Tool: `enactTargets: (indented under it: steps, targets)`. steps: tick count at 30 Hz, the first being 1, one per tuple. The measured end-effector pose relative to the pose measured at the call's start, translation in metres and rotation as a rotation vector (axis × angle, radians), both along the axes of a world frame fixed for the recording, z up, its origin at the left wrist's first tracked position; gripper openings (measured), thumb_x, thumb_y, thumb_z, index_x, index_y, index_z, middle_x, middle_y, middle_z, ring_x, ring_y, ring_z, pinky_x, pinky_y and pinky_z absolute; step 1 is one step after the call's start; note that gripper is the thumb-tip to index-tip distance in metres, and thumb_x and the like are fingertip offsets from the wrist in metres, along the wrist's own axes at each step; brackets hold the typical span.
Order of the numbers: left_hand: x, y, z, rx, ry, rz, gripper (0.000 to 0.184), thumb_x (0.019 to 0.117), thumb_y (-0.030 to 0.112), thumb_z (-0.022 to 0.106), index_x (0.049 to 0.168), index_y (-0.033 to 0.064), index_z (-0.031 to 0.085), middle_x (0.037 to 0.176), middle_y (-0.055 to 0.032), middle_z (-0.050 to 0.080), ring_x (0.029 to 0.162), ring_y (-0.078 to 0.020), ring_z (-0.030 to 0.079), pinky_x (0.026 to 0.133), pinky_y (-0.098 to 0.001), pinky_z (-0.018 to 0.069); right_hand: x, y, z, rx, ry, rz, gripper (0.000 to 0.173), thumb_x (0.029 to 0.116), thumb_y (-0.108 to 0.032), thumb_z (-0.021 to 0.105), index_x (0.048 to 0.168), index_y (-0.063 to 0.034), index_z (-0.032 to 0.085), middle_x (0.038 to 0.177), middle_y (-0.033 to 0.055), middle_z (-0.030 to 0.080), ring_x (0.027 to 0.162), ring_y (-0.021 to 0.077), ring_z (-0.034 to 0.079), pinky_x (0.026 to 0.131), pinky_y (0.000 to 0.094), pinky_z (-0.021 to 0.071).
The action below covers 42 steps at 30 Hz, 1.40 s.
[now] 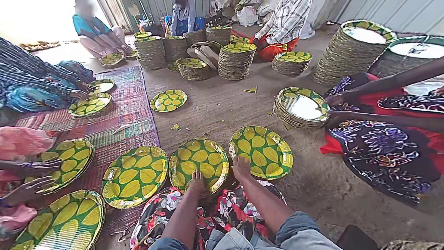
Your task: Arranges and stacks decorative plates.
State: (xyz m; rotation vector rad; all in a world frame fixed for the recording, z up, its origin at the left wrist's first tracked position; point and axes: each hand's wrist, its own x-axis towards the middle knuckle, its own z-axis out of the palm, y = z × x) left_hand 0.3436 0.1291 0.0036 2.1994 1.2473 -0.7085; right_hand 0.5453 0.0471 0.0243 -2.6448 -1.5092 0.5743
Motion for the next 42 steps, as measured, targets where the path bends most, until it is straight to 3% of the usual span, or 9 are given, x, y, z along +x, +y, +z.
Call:
enactTargets:
  steps: [3,8,14,20,24,28,33,39,42]
  targets:
    - [0.001,0.002,-0.003,0.011,-0.037,0.01,0.102,0.0926,0.038,0.076,0.165,0.0038,0.012,0.172,-0.0206,-0.004,0.16,-0.0405,0.001,0.122,-0.0632,0.0249,0.013,-0.003,0.005,-0.133,-0.027,-0.154,0.041,0.1005,-0.001,0.052,0.141,0.006,0.056,0.148,0.0286,0.052,0.141,0.0445,0.047,0.117,0.0649,0.0315]
    - [-0.001,0.004,0.004,0.086,-0.161,0.068,0.098,0.0933,0.039,0.074,0.164,0.0045,0.017,0.173,-0.0205,0.005,0.16,-0.0372,0.004,0.124,-0.0669,0.0119,0.019,-0.007,0.009,0.228,-0.084,-0.185,0.04,0.1092,-0.028,0.05,0.134,-0.0006,0.063,0.136,0.0249,0.063,0.134,0.0405,0.056,0.113,0.0607,0.0368]
    - [0.006,0.01,0.017,1.023,-0.852,0.237,0.066,0.1031,0.035,0.041,0.151,-0.0112,0.042,0.158,-0.0368,0.035,0.15,-0.0523,0.031,0.121,-0.0699,0.0159,-0.018,-0.011,-0.003,0.505,0.005,0.53,0.028,0.1017,0.0,0.051,0.119,0.0002,0.073,0.135,0.0193,0.067,0.125,0.0389,0.065,0.1,0.0577,0.0535]
    - [-0.004,-0.001,0.011,0.072,-0.124,0.078,0.082,0.1022,0.033,0.061,0.164,0.0037,0.016,0.173,-0.0211,0.002,0.16,-0.041,0.002,0.122,-0.0698,0.0148,-0.027,0.005,-0.017,0.052,0.126,0.685,0.046,0.1119,-0.033,0.04,0.129,0.0018,0.065,0.134,0.0241,0.065,0.13,0.0401,0.059,0.112,0.0595,0.0389]
    - [0.004,-0.001,0.001,0.001,-0.044,0.054,0.101,0.0939,0.043,0.072,0.165,0.0052,0.012,0.173,-0.0193,-0.006,0.16,-0.0401,-0.001,0.119,-0.0708,0.0202,-0.005,0.003,0.0,0.052,0.008,0.048,0.057,0.1083,-0.03,0.051,0.153,0.0036,0.043,0.159,0.026,0.041,0.149,0.041,0.038,0.12,0.0624,0.0275]
    - [0.004,0.0,0.004,-0.004,-0.062,0.067,0.101,0.094,0.042,0.073,0.165,0.0063,0.012,0.173,-0.0187,-0.006,0.16,-0.0399,-0.003,0.119,-0.0725,0.0183,0.009,-0.004,0.004,-0.141,0.028,-0.174,0.039,0.1047,-0.006,0.046,0.141,0.0052,0.056,0.149,0.0282,0.05,0.14,0.0437,0.047,0.114,0.0626,0.0359]
    - [0.004,0.003,0.003,-0.005,-0.075,0.062,0.099,0.0943,0.042,0.073,0.165,0.0067,0.014,0.173,-0.0188,-0.003,0.16,-0.0393,0.0,0.119,-0.0718,0.0183,0.018,-0.005,0.002,0.103,0.022,-0.246,0.045,0.1079,-0.031,0.052,0.144,-0.0044,0.058,0.145,0.0242,0.057,0.139,0.0411,0.05,0.117,0.0633,0.032]
    - [0.007,0.007,0.01,0.844,-0.786,0.272,0.071,0.106,0.041,0.039,0.155,-0.0105,0.033,0.163,-0.0358,0.025,0.154,-0.0504,0.022,0.122,-0.0696,0.0109,-0.013,-0.01,-0.001,0.609,-0.037,0.337,0.026,0.103,-0.008,0.054,0.114,0.005,0.073,0.122,0.024,0.071,0.117,0.0405,0.068,0.099,0.0547,0.054]
    - [0.004,0.008,0.017,0.843,-0.771,0.259,0.065,0.1057,0.035,0.039,0.155,-0.0074,0.036,0.163,-0.0344,0.026,0.155,-0.0489,0.022,0.123,-0.0676,0.0115,-0.028,-0.002,-0.018,0.272,0.078,0.719,0.03,0.1041,-0.001,0.047,0.124,0.0015,0.07,0.135,0.0215,0.066,0.129,0.0392,0.062,0.113,0.0578,0.0424]
